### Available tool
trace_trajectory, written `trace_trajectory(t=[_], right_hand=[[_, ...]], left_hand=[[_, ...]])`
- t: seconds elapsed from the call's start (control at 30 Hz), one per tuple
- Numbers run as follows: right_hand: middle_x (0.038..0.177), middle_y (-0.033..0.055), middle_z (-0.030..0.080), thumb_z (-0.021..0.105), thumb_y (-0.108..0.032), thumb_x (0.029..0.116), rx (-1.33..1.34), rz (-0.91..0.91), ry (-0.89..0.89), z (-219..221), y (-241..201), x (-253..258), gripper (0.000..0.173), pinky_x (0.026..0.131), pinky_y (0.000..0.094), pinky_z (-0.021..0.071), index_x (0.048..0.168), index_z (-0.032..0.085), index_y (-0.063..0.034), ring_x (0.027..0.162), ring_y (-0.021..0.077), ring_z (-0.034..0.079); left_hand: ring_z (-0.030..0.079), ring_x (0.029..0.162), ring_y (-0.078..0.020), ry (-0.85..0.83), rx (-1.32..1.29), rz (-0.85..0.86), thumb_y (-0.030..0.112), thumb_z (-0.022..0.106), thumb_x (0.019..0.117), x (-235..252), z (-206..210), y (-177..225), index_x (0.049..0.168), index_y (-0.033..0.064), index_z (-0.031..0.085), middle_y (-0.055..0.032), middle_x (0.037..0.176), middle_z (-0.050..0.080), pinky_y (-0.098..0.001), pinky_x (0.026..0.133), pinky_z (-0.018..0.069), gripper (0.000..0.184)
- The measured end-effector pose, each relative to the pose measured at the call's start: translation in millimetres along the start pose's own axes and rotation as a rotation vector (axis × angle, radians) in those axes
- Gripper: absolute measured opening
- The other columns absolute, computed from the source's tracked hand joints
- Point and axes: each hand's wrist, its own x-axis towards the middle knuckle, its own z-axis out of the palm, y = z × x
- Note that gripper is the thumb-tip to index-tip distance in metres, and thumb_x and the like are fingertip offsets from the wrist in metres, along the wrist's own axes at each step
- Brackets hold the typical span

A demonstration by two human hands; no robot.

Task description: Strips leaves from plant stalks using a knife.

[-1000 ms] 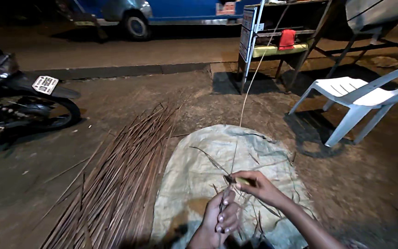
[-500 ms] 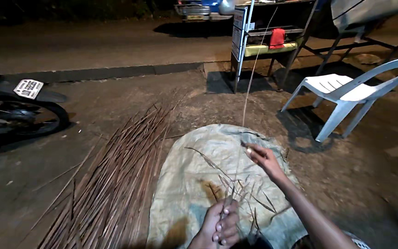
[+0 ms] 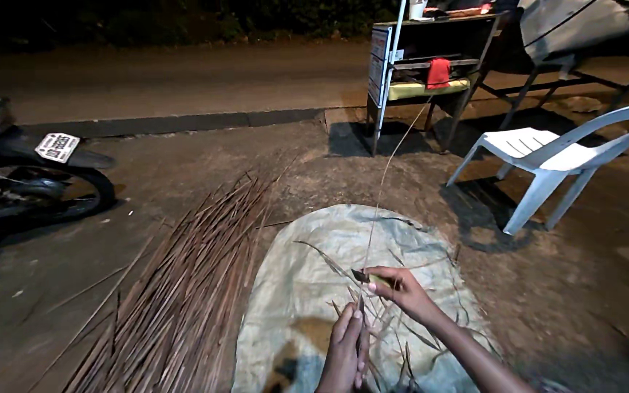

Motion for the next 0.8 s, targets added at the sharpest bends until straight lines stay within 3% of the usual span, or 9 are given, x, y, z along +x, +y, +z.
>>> trace_trajectory(t=[0.13, 0.33, 0.43, 0.5, 0.57, 0.7, 0.8], right_hand=[[0.106, 0.0015, 0.075, 0.066, -0.028, 0.0961, -0.084, -0.032, 0.140, -9.6, 7.6, 3.7, 0.035, 0.076, 0.0225, 0.0546, 0.122, 0.073, -0.0060, 0.082, -0.0005, 0.065], [0.105, 0.0009, 0.075, 0.065, -0.029, 0.0958, -0.110, -0.052, 0.213, -28.7, 8.9, 8.1, 0.035, 0.070, 0.0187, 0.0516, 0.121, 0.074, -0.0057, 0.077, -0.0028, 0.062], [0.099, 0.0018, 0.073, 0.063, -0.019, 0.0969, -0.049, -0.032, 0.321, -36.0, 7.4, 12.8, 0.033, 0.068, 0.0180, 0.0503, 0.123, 0.070, 0.0006, 0.072, -0.0028, 0.059], [0.089, -0.0008, 0.067, 0.058, -0.010, 0.0993, 0.049, -0.007, 0.468, -49.8, 8.2, 17.9, 0.030, 0.059, 0.0153, 0.0451, 0.124, 0.066, 0.0063, 0.064, -0.0041, 0.052], [0.087, -0.0027, 0.065, 0.054, -0.008, 0.1021, 0.123, 0.040, 0.544, -71.2, 10.8, 19.5, 0.029, 0.053, 0.0136, 0.0398, 0.126, 0.064, 0.0058, 0.058, -0.0047, 0.047], [0.092, -0.0022, 0.068, 0.054, -0.007, 0.1005, 0.171, 0.132, 0.366, -75.5, 4.6, 10.8, 0.030, 0.053, 0.0155, 0.0409, 0.126, 0.064, 0.0036, 0.058, -0.0036, 0.048], [0.081, -0.0061, 0.064, 0.057, -0.007, 0.0985, 0.195, 0.121, 0.342, -65.7, 0.4, 15.0, 0.029, 0.051, 0.0150, 0.0403, 0.124, 0.065, 0.0036, 0.055, -0.0035, 0.047]], left_hand=[[0.032, 0.036, 0.0024, -0.018, 0.000, -0.032, 0.017, 0.023, 0.1094, -0.8, 5.5, 1.6, 0.098, 0.0129, 0.048, 0.0112, 0.051, 0.038, -0.0130, 0.036, 0.0318, 0.028], [0.032, 0.036, 0.0024, -0.047, 0.044, -0.038, 0.017, 0.024, 0.1088, -0.4, 10.1, 1.1, 0.097, 0.0120, 0.048, 0.0109, 0.052, 0.038, -0.0127, 0.036, 0.0320, 0.027], [0.033, 0.040, 0.0014, -0.043, 0.164, -0.051, 0.015, 0.028, 0.1086, -7.2, 10.9, 0.8, 0.104, 0.0088, 0.050, 0.0100, 0.056, 0.038, -0.0141, 0.039, 0.0334, 0.023], [0.036, 0.044, -0.0001, -0.071, 0.267, -0.062, 0.015, 0.032, 0.1087, -14.5, 11.2, -3.0, 0.112, 0.0020, 0.053, 0.0086, 0.059, 0.039, -0.0173, 0.043, 0.0356, 0.025], [0.037, 0.046, -0.0004, -0.112, 0.320, -0.067, 0.016, 0.033, 0.1084, -20.1, 12.5, -9.6, 0.112, 0.0015, 0.054, 0.0083, 0.061, 0.040, -0.0184, 0.045, 0.0367, 0.025], [0.038, 0.045, -0.0011, -0.090, 0.340, -0.047, 0.016, 0.033, 0.1083, -19.3, 12.7, -12.4, 0.108, 0.0012, 0.053, 0.0074, 0.061, 0.041, -0.0190, 0.044, 0.0380, 0.025], [0.038, 0.044, 0.0002, -0.071, 0.336, -0.036, 0.014, 0.033, 0.1079, -17.3, 12.2, -6.0, 0.106, 0.0027, 0.054, 0.0085, 0.060, 0.041, -0.0175, 0.043, 0.0364, 0.024]])
